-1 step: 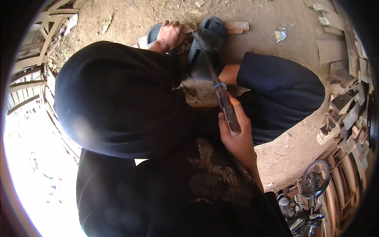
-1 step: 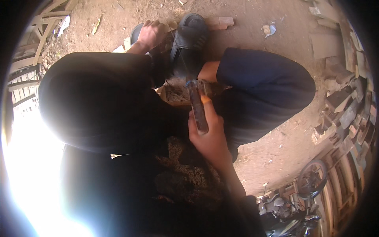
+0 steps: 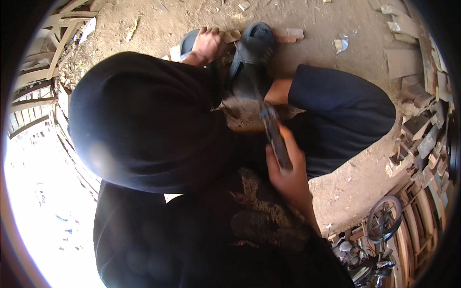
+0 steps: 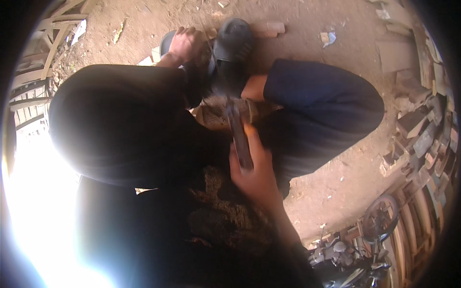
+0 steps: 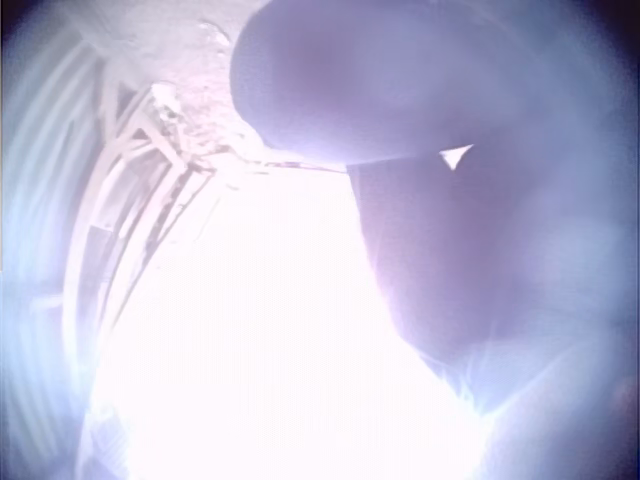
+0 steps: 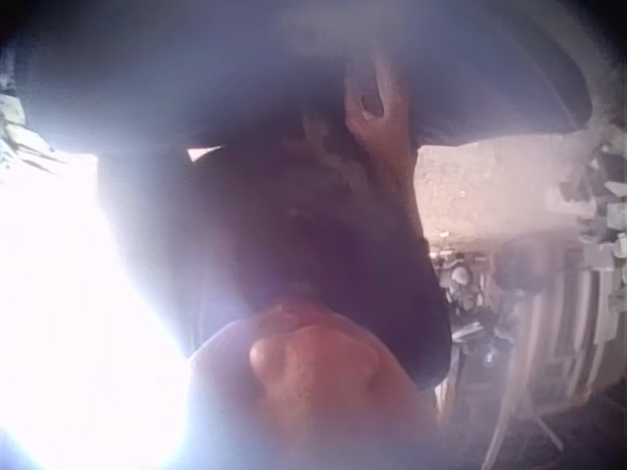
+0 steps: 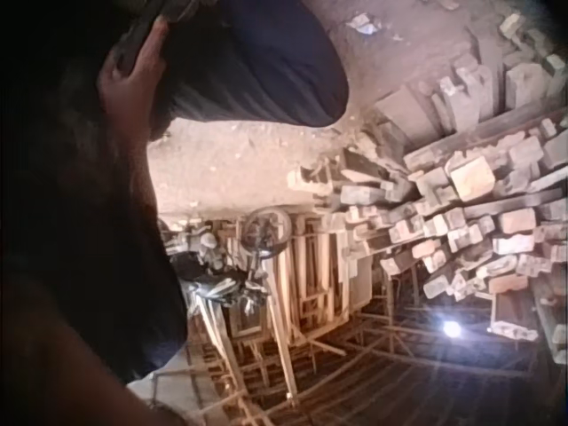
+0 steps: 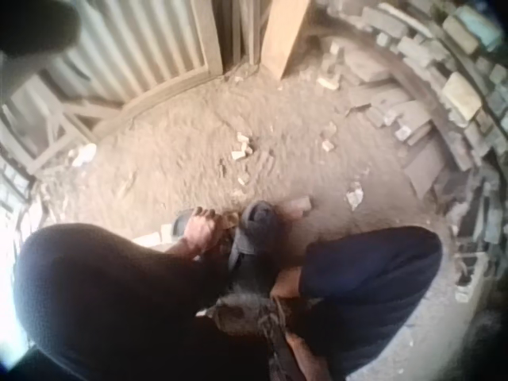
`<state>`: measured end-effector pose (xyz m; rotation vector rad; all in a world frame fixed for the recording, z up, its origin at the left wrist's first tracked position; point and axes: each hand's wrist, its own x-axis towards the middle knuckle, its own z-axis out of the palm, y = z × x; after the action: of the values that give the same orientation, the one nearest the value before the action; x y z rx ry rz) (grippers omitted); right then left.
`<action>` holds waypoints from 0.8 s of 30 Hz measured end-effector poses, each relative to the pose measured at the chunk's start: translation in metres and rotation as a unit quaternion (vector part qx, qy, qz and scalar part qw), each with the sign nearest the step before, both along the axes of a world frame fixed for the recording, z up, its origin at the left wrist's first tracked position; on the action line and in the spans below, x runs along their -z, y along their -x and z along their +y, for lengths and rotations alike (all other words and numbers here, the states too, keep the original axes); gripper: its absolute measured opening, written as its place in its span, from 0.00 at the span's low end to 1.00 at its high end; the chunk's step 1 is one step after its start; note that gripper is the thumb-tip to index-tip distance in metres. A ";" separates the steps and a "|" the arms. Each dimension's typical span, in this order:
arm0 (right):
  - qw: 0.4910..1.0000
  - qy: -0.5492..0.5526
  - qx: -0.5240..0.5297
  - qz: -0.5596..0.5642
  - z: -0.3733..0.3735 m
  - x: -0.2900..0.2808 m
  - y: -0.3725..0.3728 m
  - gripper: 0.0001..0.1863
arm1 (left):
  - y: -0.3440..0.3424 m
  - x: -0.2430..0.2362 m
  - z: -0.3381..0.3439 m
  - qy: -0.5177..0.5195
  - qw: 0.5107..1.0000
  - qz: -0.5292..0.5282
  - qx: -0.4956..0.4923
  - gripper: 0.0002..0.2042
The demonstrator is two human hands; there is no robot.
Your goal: The person sits on the ground and uses a knife to carve a piece of wood. They hold the wood with one hand and carefully shape it with the other, producing wood shavings.
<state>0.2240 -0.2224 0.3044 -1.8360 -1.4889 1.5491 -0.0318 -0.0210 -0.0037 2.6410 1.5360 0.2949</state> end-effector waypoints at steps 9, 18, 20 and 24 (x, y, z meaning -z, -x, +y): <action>0.998 0.052 0.023 -0.042 0.004 0.014 0.001 0.28 | -0.005 -0.008 0.014 0.109 0.991 0.075 -0.014 0.18; 0.998 0.011 0.011 -0.059 0.007 0.022 -0.009 0.29 | -0.005 -0.002 0.013 0.083 0.994 0.075 -0.014 0.16; 1.000 0.026 0.011 -0.001 0.009 0.012 -0.006 0.30 | -0.001 -0.007 0.014 0.082 0.994 0.074 -0.024 0.16; 0.997 -0.080 0.010 0.014 -0.017 -0.007 -0.009 0.32 | -0.002 -0.012 0.010 0.077 0.996 0.044 -0.032 0.15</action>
<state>0.2330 -0.2393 0.3114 -1.7258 -1.5300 1.3966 -0.0303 -0.0106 0.0084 2.5210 1.6013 0.0620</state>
